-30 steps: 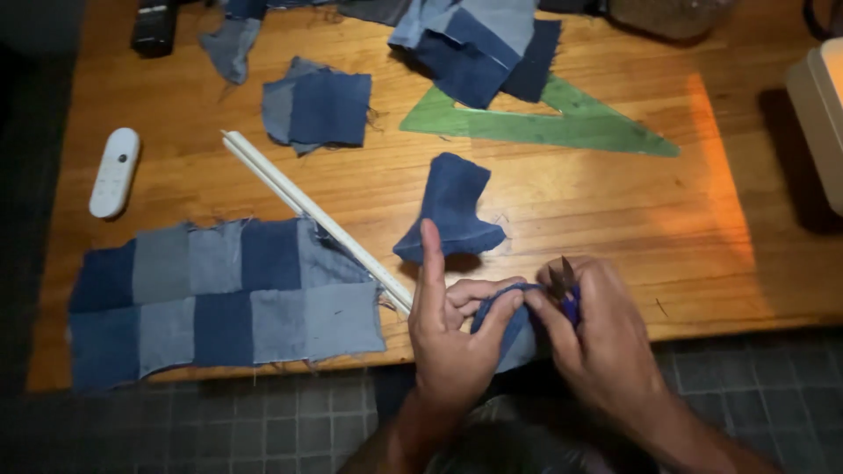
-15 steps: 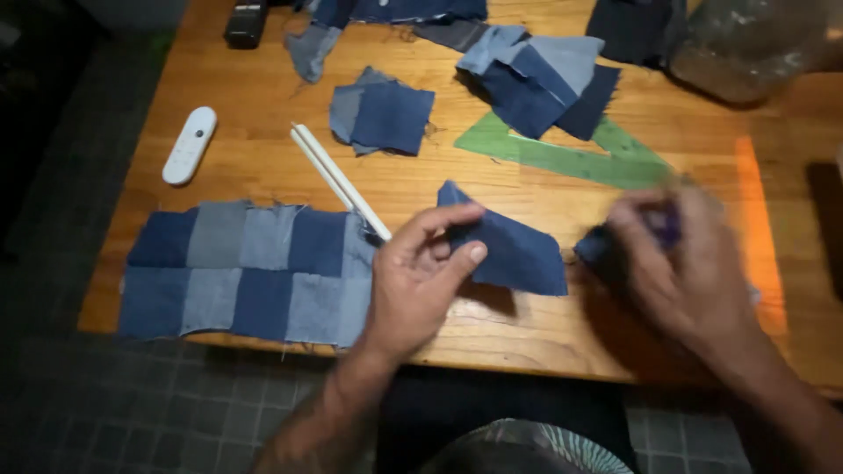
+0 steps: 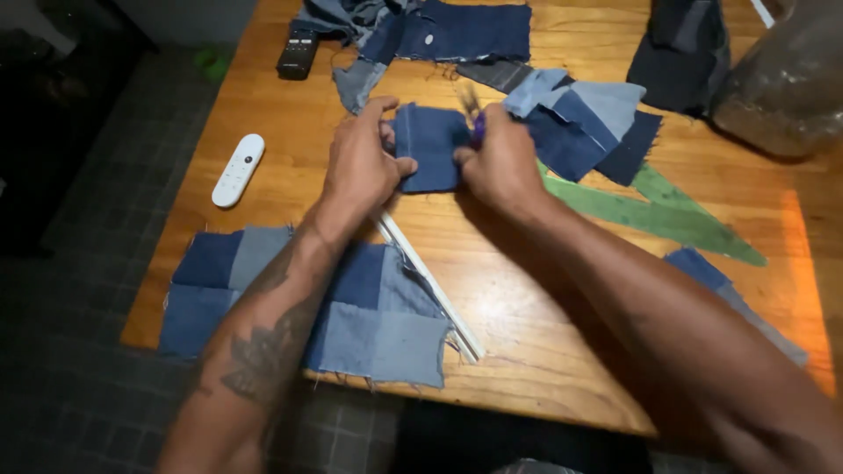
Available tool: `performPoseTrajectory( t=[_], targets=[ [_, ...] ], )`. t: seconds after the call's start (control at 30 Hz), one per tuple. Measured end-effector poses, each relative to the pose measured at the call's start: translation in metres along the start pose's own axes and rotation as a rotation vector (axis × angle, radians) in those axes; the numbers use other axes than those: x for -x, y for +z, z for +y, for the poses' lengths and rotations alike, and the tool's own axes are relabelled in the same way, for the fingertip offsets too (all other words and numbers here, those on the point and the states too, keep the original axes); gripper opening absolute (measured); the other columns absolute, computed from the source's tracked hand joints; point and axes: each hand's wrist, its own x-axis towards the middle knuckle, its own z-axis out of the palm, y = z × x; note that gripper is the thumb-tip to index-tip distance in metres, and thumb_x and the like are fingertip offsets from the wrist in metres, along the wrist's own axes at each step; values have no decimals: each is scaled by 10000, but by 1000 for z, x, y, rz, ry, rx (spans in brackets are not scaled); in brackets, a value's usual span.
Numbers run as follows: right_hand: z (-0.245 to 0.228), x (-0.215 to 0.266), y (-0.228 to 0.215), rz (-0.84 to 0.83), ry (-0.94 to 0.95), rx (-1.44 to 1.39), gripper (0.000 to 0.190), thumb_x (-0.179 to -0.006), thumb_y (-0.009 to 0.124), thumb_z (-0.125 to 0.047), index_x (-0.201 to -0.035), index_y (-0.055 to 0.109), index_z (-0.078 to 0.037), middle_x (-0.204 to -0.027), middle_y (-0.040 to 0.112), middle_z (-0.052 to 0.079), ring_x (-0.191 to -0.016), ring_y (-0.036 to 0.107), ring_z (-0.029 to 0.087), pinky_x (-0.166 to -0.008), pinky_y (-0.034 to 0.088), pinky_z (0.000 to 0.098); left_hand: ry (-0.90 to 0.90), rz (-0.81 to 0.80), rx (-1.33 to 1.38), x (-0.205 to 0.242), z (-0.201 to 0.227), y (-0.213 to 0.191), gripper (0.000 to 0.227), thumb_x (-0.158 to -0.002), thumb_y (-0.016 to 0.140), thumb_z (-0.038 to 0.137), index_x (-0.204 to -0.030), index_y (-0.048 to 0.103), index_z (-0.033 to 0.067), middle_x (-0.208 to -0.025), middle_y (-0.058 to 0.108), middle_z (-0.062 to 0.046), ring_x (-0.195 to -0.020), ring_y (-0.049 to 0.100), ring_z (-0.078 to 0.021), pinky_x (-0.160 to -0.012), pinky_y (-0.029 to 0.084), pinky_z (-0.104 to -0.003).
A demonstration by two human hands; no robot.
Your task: Cutting and measuring denim fabric scraps to prepare for sewing patchwork
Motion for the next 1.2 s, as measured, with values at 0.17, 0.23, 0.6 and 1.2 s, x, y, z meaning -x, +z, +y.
performPoseTrajectory(
  t=[0.17, 0.23, 0.6, 1.2],
  targets=[
    [-8, -2, 3, -75, -57, 213, 509, -956, 963, -346, -1232, 623, -87, -1150, 804, 231, -1165, 808, 551, -1015, 632, 690, 22, -29, -313, -16, 0, -14, 697, -864, 1020, 209, -1505, 753, 264, -1203, 772, -73, -1254, 795, -414, -1091, 628, -668],
    [-7, 3, 2, -77, -68, 214, 492, -985, 931, -346, -1238, 614, -68, -1142, 787, 244, -1155, 800, 577, -992, 632, 706, 68, -9, -369, -18, -1, -14, 501, -953, 966, 254, -1428, 809, 249, -1239, 764, -91, -1270, 783, -433, -1069, 633, -681],
    [1, 86, -145, 52, -184, 46, 510, -1242, 760, -448, -1125, 677, 42, -916, 710, 385, -975, 744, 639, -805, 540, 686, 206, -509, -588, 3, 5, -1, 679, -1199, 582, 298, -1851, 411, 226, -1938, 305, -177, -1787, 270, -406, -1408, 284, -688],
    [206, 266, -212, 58, 494, 342, 618, -942, 910, -514, -1455, 813, -183, -1269, 885, 152, -1181, 824, 395, -976, 602, 524, 516, -217, -278, 171, 162, 227, 566, -871, 1011, 489, -1134, 759, 55, -1183, 679, -171, -1181, 606, -423, -903, 554, -547]
  ],
)
